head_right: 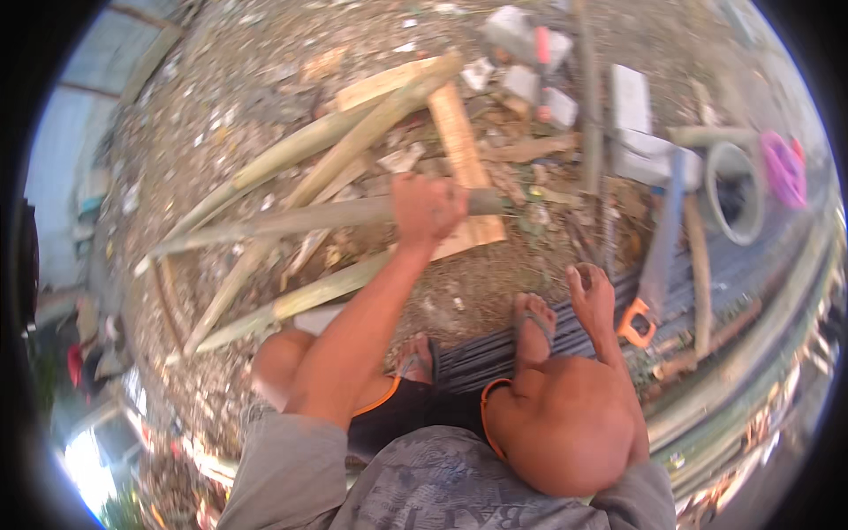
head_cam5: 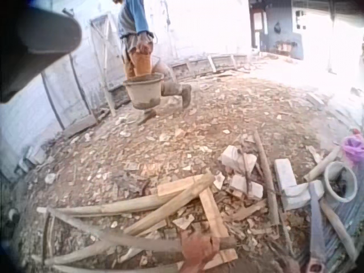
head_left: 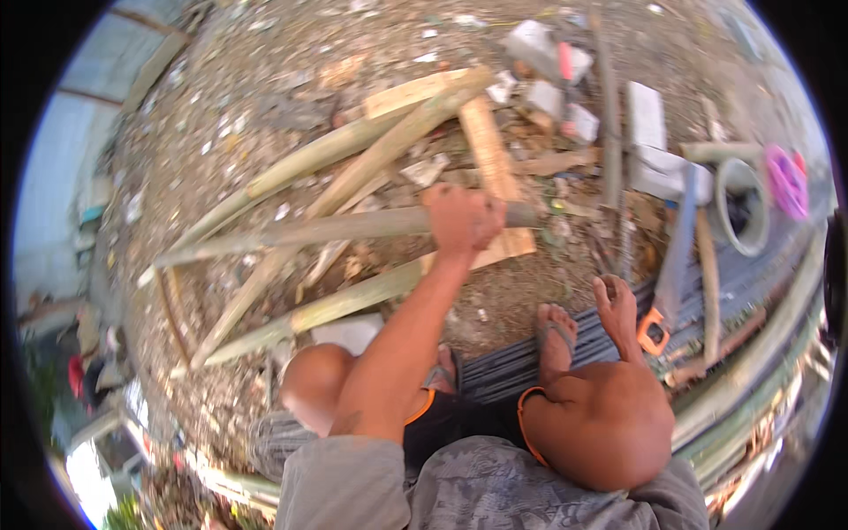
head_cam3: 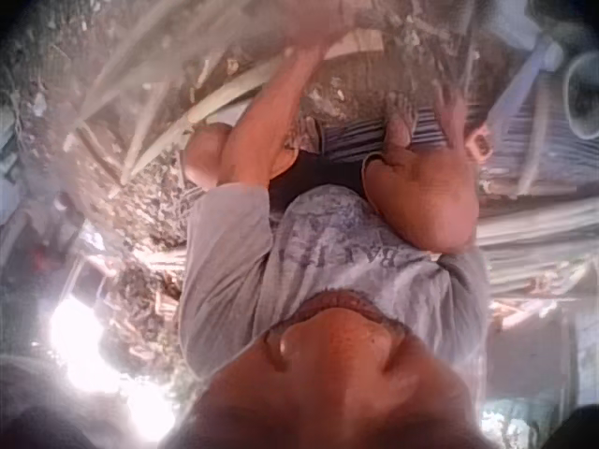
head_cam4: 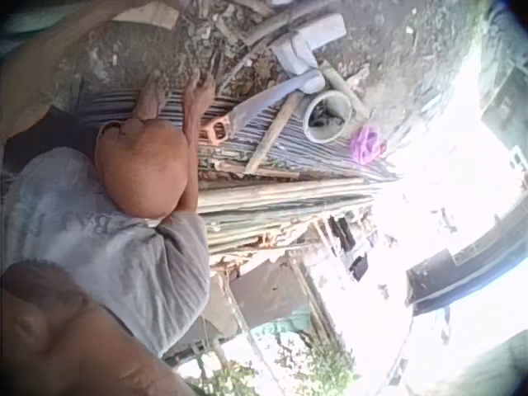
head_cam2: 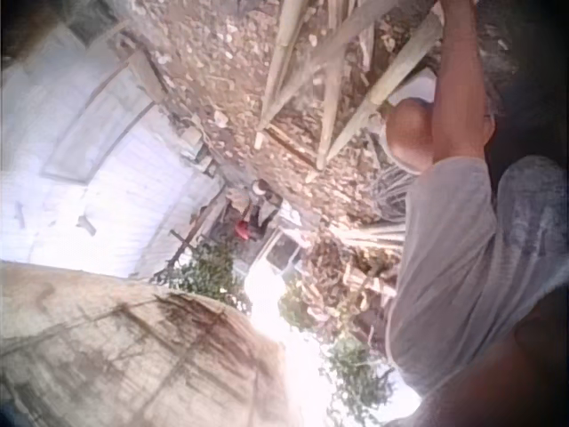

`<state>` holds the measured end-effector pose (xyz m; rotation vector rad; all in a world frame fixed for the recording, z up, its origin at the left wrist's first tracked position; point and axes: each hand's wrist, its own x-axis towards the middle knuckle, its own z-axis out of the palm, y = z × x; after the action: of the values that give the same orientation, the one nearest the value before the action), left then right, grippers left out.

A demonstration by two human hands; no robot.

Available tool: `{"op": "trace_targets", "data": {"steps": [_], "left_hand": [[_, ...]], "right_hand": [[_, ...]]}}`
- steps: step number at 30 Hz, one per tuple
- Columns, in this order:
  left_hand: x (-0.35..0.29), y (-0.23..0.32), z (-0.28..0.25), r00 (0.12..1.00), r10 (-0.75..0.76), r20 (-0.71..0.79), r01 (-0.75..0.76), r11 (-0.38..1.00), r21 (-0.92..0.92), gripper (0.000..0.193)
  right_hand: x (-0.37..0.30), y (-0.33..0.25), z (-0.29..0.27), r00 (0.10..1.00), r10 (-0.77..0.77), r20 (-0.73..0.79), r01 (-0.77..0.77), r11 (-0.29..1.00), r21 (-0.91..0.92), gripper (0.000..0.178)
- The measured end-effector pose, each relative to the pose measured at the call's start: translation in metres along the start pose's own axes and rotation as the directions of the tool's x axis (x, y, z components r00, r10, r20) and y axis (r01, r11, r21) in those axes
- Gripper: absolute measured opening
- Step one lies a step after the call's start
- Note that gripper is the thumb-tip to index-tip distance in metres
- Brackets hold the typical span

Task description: The person builds a structure using bamboo poles, first using a handsaw to cut a pole, then using pliers and wire to secure the poles together at an intersection.

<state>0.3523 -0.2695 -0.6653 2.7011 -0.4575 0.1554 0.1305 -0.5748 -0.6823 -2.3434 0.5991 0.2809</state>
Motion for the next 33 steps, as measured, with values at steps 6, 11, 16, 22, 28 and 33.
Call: {"op": "trace_targets", "data": {"steps": [6,11,16,22,28,33], "left_hand": [[-0.019,0.016,-0.008,1.000,0.012,-0.009,-0.013,0.999,-0.036,0.032],[-0.033,0.008,0.004,1.000,0.020,-0.017,-0.019,0.999,0.044,0.032],[-0.019,0.026,0.014,1.000,0.027,0.004,-0.028,0.998,0.062,0.029],[-0.027,0.016,0.006,0.973,0.037,-0.228,-0.035,0.999,0.013,0.028],[0.019,0.033,-0.007,1.000,-0.011,-0.005,0.011,1.000,-0.004,0.028],[-0.011,0.014,0.011,0.992,-0.017,-0.122,0.016,1.000,-0.004,0.022]], "right_hand": [[0.062,-0.075,0.100,0.949,-0.115,0.294,-0.098,0.778,0.620,0.052],[0.062,-0.072,0.096,0.897,-0.239,0.371,0.037,0.879,0.476,0.059],[0.069,-0.077,0.074,0.873,-0.188,0.450,-0.115,0.818,0.564,0.068],[0.020,-0.136,0.043,0.707,-0.114,0.698,-0.544,0.542,0.640,0.106],[0.037,-0.071,0.108,0.857,0.023,0.514,-0.394,0.672,0.627,0.110],[0.029,-0.072,0.109,0.634,0.049,0.772,-0.585,0.683,0.437,0.072]]}}
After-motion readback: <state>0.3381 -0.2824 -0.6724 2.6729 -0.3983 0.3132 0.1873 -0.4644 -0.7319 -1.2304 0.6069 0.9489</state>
